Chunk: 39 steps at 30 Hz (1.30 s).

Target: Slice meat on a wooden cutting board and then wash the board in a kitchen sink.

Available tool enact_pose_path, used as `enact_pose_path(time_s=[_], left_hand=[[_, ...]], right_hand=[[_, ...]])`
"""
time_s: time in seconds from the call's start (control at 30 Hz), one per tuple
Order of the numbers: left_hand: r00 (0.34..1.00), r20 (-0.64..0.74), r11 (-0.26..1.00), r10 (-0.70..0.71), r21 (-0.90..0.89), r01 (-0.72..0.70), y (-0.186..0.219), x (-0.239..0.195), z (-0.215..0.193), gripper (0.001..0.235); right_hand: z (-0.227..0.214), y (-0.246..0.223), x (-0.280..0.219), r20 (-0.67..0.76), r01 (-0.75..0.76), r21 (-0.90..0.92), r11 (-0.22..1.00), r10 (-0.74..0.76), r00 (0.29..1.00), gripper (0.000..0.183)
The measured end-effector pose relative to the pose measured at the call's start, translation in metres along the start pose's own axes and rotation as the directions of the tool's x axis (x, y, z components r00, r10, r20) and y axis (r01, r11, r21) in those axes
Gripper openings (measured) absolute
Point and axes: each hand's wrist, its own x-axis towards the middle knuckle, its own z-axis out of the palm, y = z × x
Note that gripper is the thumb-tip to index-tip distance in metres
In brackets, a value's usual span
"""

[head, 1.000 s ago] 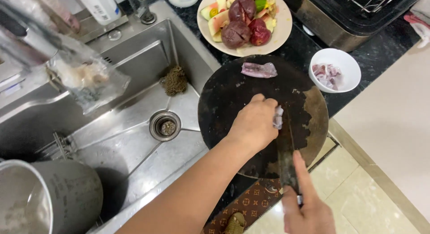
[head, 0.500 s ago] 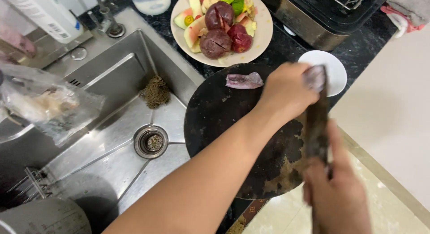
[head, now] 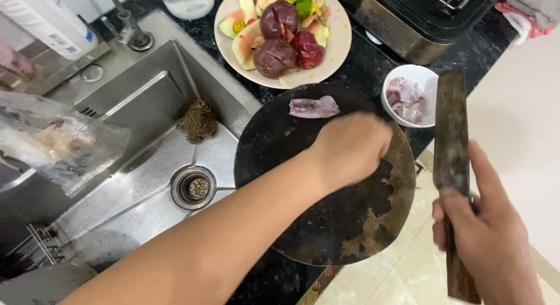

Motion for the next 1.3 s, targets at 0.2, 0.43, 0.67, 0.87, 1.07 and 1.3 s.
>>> enact_pose_path(time_s=[0.2, 0.43, 0.67, 0.87, 1.07, 1.3], left_hand=[[0.986, 0.146, 0.983, -0.080, 0.173, 0.054, 0.012, -0.043, -0.015, 0.014], [0.979, 0.189, 0.975, -0.079, 0.219, 0.036, 0.008, -0.053, -0.010, 0.016], [0.983, 0.088, 0.987, -0.160, 0.013, 0.159, 0.009, -0.023, -0.026, 0.007], [0.966, -0.234, 0.988, -0.108, -0.131, 0.079, 0.022, 0.097, -0.013, 0.014], [0.942, -0.030, 0.941, -0.334, -0.071, 0.331, 0.022, 0.145, 0.007, 0.025], [0.881, -0.469, 0.991, -0.065, 0.074, 0.112, -0.047, 0.070, -0.054, 0.009]], right_hand=[[0.009, 0.044, -0.023, -0.027, -0.029, 0.314, 0.949, 0.039, 0.999, 0.081], [0.021, 0.056, -0.064, 0.065, -0.227, 0.259, 0.939, 0.217, 0.974, 0.085], [0.064, 0.106, -0.101, 0.180, -0.196, 0.396, 0.897, 0.133, 0.975, 0.083], [0.061, 0.083, -0.107, 0.177, -0.263, 0.318, 0.911, 0.216, 0.960, 0.076], [0.055, 0.073, -0.107, 0.198, -0.286, 0.289, 0.914, 0.235, 0.952, 0.078], [0.048, 0.067, -0.093, 0.171, -0.228, -0.115, 0.967, 0.245, 0.954, 0.073]])
